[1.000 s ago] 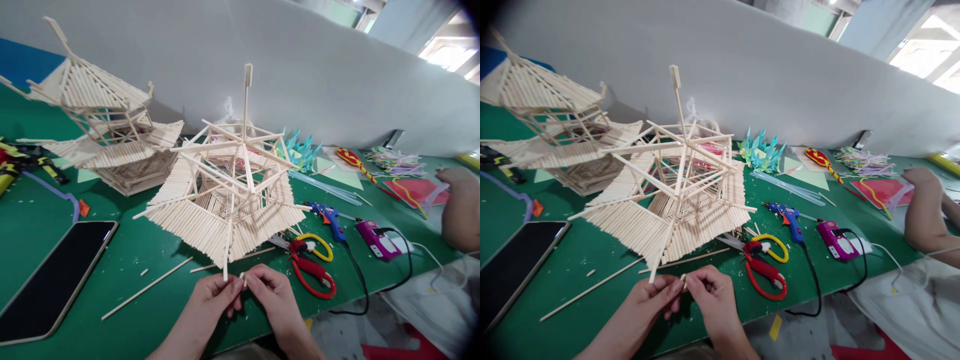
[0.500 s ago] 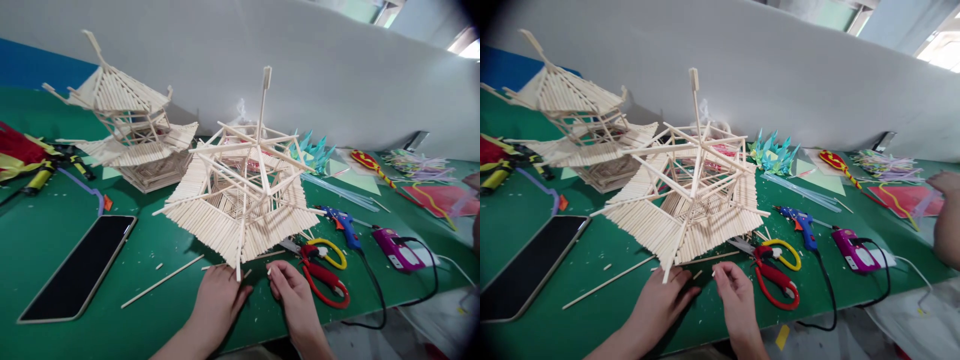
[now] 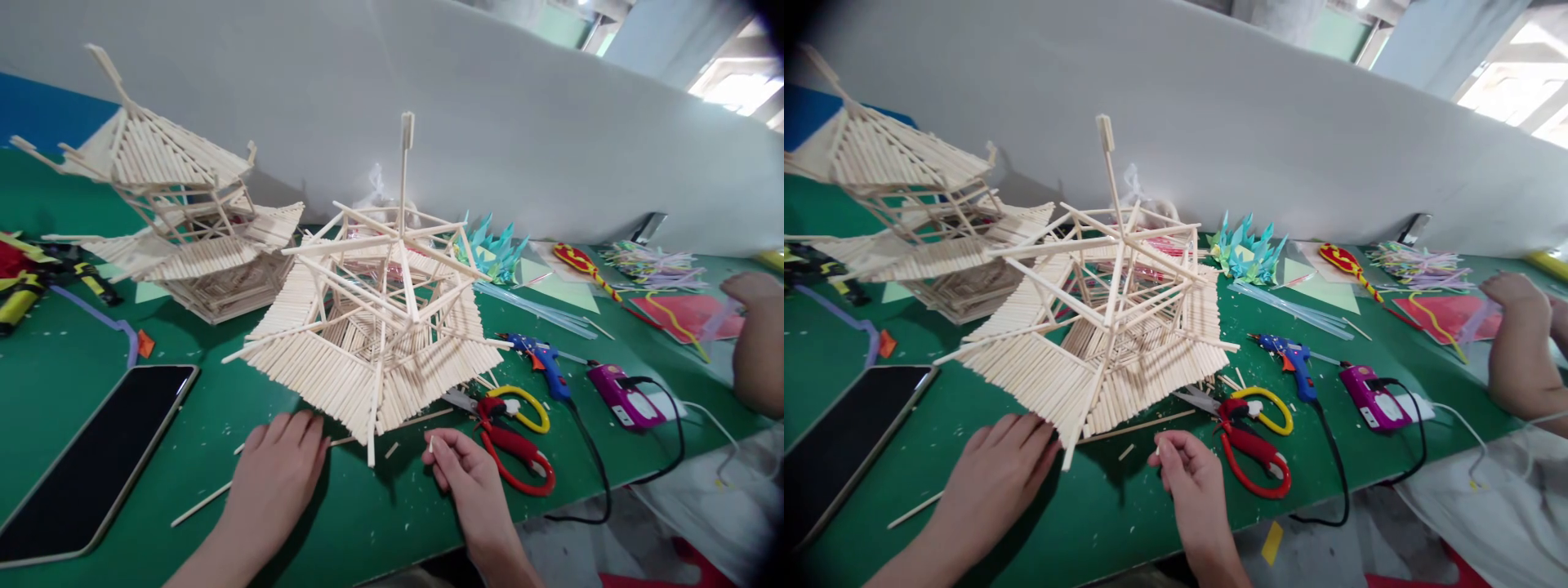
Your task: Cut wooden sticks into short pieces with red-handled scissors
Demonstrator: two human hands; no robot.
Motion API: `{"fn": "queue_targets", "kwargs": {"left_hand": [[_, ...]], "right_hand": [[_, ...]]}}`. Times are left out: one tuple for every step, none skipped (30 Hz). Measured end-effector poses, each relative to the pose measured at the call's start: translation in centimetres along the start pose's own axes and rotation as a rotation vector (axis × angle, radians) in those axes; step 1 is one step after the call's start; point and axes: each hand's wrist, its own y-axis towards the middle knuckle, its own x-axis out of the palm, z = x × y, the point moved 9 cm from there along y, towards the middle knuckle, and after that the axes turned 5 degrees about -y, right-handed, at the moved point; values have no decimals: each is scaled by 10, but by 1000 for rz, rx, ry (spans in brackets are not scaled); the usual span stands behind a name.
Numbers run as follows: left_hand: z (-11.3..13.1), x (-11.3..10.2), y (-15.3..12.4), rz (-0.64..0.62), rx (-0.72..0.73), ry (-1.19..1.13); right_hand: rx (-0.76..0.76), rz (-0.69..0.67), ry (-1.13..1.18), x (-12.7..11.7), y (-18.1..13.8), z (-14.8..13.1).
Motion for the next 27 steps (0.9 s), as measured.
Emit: {"fn": "queue_targets", "kwargs": {"left_hand": [[-6, -1, -4, -4, -19, 19], [-11, 0, -8, -7, -34, 34], [-15, 1, -12, -10, -44, 43], [-18, 3, -15, -14, -47, 47], [-20, 5, -18, -20, -47, 46], [-22, 8, -20, -23, -44, 43], [-23, 10, -22, -24, -40, 38], [-25, 11, -23, -19, -35, 32], [-26, 11, -23, -7, -33, 26], [-28, 10, -24, 11, -34, 24], [-29, 6, -25, 41, -37, 20], [-29, 1, -26, 83, -40, 2], [-28, -5, -28, 131, -36, -37], [-24, -13, -31, 179, -28, -101], [-19, -21, -33, 221, -19, -194], [-13, -27, -35, 234, -2, -313], [-7, -31, -36, 226, -11, -444], [0, -32, -34, 185, -36, -583], [6, -28, -32, 110, -92, -733], [12, -20, -30, 0, -175, -887], [18, -11, -28, -108, -264, -1028], [24, -3, -27, -193, -360, -1159], [30, 4, -26, -254, -446, -1288], [35, 10, -26, -291, -524, -1408], [39, 15, -25, -314, -592, -1518], [43, 19, -24, -329, -644, -1615], [46, 23, -24, -343, -683, -1693]], "right_hand": [[4, 1, 0, 0, 0, 0], [6, 1, 0, 1, 0, 0], [6, 0, 1, 2, 1, -1], [6, -4, 2, 3, 1, -1], [5, -10, 5, 4, 1, -2], [4, -17, 9, 6, 1, -3], [4, -26, 14, 7, 0, -4], [6, -35, 20, 9, 0, -5], [9, -43, 28, 10, 0, -5], [14, -53, 37, 12, 0, -6], [20, -65, 49, 13, -1, -6], [28, -81, 63, 15, -1, -5], [37, -99, 79, 18, -2, -5], [46, -120, 96, 20, -2, -4], [55, -140, 114, 23, -3, -3], [62, -161, 132, 26, -4, -2], [67, -180, 148, 29, -4, -1], [70, -197, 164, 32, -5, 0], [71, -214, 178, 35, -6, 0], [71, -227, 193, 37, -7, 0], [71, -238, 207, 39, -7, 0], [71, -247, 222, 41, -8, 0], [70, -254, 235, 42, -9, 0], [70, -259, 248, 43, -9, 0], [68, -263, 259, 44, -10, 0], [66, -265, 269, 44, -10, 1], [62, -266, 277, 44, -10, 1]]}}
